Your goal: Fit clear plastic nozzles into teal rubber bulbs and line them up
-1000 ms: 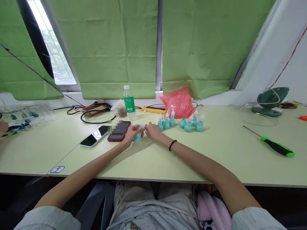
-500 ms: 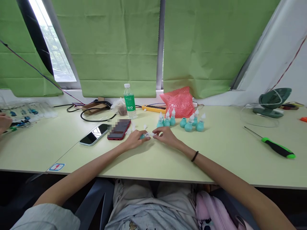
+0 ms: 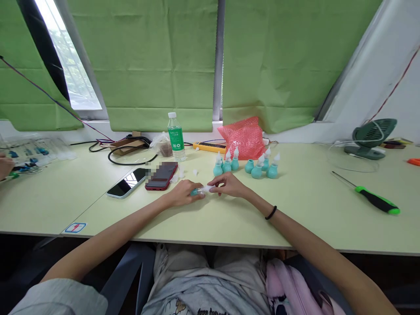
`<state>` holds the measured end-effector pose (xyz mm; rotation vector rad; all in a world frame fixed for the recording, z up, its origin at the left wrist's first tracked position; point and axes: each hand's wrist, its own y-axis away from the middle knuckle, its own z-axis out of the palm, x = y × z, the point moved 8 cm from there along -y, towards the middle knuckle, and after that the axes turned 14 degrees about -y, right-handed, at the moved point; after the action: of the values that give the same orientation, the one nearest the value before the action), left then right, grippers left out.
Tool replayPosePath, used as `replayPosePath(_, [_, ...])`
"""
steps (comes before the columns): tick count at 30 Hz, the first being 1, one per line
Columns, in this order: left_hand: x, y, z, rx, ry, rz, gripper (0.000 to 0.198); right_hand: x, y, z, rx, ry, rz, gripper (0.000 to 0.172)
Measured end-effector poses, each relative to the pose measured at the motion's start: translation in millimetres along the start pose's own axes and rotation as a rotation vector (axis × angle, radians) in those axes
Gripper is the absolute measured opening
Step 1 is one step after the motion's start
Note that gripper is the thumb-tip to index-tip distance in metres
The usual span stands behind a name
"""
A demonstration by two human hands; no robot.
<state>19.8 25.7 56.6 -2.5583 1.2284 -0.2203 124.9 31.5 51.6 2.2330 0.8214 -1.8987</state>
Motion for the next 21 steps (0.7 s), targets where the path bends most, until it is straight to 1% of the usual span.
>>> replayPosePath(4, [6,1,6.2,-0.045,-0.194,0.051,0.038,2,0,1,0.000,-0.025,0.015,0.032])
replayPosePath(8, [8,1,7.4,-0.038,-0.259,0.029,0.040,-1,1,1,0.044,-0.071,0.011,0.031])
replayPosePath(12, [9,1,4.8,-0.015,-0.255,-0.027,0.040,-6,2,-1,0.103,-0.116,-0.001,0.029])
replayPosePath(16, [12,2,3.3,0.015,-0.227,-0.048,0.041,-2,3,-3,0.138,-0.148,0.029,0.031])
replayPosePath(18, [12,3,3.3,0.036,-0.180,-0.063,0.040,2,4,-4,0.142,-0.170,0.051,0.033])
replayPosePath(21, [11,3,1.7,0.087,-0.044,-0.109,0.037,4,5,-3,0.149,-0.209,0.080,0.034])
